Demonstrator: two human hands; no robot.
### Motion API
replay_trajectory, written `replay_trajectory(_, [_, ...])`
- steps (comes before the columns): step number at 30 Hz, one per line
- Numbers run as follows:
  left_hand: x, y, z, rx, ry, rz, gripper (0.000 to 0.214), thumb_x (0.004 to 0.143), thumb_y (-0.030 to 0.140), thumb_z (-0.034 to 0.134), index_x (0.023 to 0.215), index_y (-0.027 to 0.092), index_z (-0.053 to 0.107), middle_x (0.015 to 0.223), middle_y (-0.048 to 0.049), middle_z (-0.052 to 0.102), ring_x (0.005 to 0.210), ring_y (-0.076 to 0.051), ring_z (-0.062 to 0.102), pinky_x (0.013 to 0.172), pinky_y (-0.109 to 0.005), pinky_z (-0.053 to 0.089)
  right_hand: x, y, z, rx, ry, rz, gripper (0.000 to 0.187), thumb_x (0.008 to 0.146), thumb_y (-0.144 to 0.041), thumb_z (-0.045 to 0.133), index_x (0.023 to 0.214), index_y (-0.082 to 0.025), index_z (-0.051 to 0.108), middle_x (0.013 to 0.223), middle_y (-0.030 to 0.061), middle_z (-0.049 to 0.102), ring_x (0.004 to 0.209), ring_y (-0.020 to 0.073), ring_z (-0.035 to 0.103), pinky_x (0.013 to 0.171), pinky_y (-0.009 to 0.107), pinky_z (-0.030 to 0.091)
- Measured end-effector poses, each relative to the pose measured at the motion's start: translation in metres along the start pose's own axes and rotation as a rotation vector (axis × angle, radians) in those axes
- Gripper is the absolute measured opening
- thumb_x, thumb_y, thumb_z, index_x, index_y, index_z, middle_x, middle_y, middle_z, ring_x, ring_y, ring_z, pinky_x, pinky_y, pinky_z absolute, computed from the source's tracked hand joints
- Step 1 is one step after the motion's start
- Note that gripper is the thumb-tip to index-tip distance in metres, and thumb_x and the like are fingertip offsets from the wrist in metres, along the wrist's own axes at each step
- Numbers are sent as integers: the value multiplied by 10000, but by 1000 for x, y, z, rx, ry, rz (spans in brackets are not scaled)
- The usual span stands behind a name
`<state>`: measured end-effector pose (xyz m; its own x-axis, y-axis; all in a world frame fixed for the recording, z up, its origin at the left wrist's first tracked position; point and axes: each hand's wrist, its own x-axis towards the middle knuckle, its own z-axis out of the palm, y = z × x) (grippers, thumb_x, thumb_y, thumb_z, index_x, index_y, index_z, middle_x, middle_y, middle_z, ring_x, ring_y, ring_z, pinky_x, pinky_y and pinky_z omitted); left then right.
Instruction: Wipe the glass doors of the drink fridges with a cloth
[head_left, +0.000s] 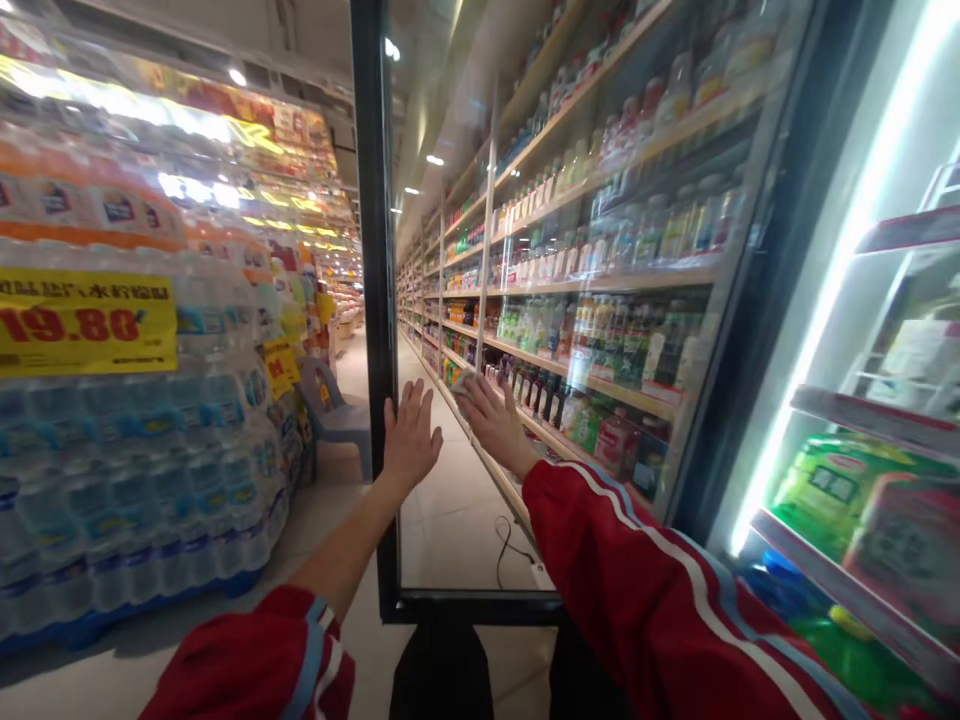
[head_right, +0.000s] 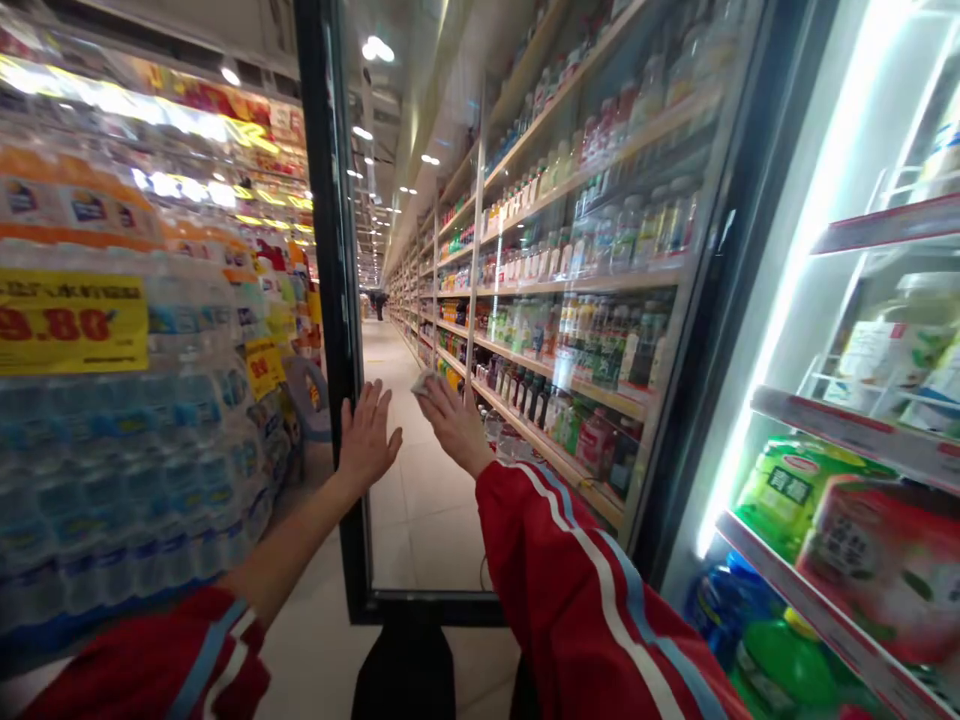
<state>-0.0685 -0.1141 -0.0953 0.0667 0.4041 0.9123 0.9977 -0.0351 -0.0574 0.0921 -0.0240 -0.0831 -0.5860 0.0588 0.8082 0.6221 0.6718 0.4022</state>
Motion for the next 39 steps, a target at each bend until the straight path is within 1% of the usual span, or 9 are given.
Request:
replay_trajectory(3, [-10,15,8,-10,-66,29,566,818,203,454,1362,86,349,1461,-183,316,1394,-271,205,1131,-514,101,-29,-6,4,6,-48,-5,436,905,-177,449,1337,-240,441,1436,93,412,1381,242,267,1117,552,120])
replay_trajectory(5, [-15,23,13,-9,-95,44,557,818,198,455,1355,86,361,1457,-178,327,1390,-272,218,1131,-509,108,-37,-4,4,1,-48,25,438,906,-183,447,1340,-237,436,1434,95,415,1379,241,272,1115,552,121])
replay_trajectory(11, [-25,40,26,-80,-124,59,586,821,209,449,1381,94,321,1468,-182,301,1398,-270,191,1128,-518,105,-37,19,-7,-69,28,312,417,895,-202,451,1312,-214,476,1448,127,383,1383,260,257,1110,557,111])
replay_trajectory(19, [-37,64,45,-164,-158,97,585,818,209,445,1379,101,325,1467,-181,303,1397,-273,194,1131,-522,81,-75,7,1,-35,-88,267,437,890,-207,459,1325,-242,457,1454,88,382,1403,228,202,1126,547,48])
replay_trajectory(26, [-33,80,50,-191,-155,112,599,823,227,444,1393,108,303,1480,-170,279,1404,-263,171,1136,-509,56,-72,34,-14,-84,-85,511,461,891,-208,431,1351,-230,433,1501,101,284,1419,249,144,1121,532,109])
replay_trajectory(30, [-33,94,54,-181,-155,144,582,825,228,436,1382,104,323,1473,-169,295,1401,-258,186,1134,-503,75,-92,32,-13,-55,-62,459,427,894,-215,439,1319,-228,473,1468,109,349,1409,249,179,1120,535,113])
replay_trajectory(34, [-33,104,57,-182,-169,171,560,828,227,429,1366,93,350,1465,-174,312,1397,-260,201,1132,-501,83,-107,26,-11,-36,-120,436,411,892,-227,454,1301,-246,491,1446,104,388,1393,248,230,1111,536,148])
replay_trajectory(36, [-32,106,59,-184,-174,176,566,821,219,434,1364,87,351,1466,-176,308,1397,-261,200,1133,-499,80,-106,31,-14,-51,-132,479,431,884,-215,451,1313,-248,479,1460,99,366,1395,247,226,1112,533,150])
replay_trajectory(39, [-29,111,60,-190,-180,176,563,820,213,433,1362,84,352,1466,-178,306,1398,-259,195,1134,-497,79,-100,46,-19,-89,-65,589,461,867,-190,440,1325,-227,468,1480,103,326,1397,253,217,1115,521,153])
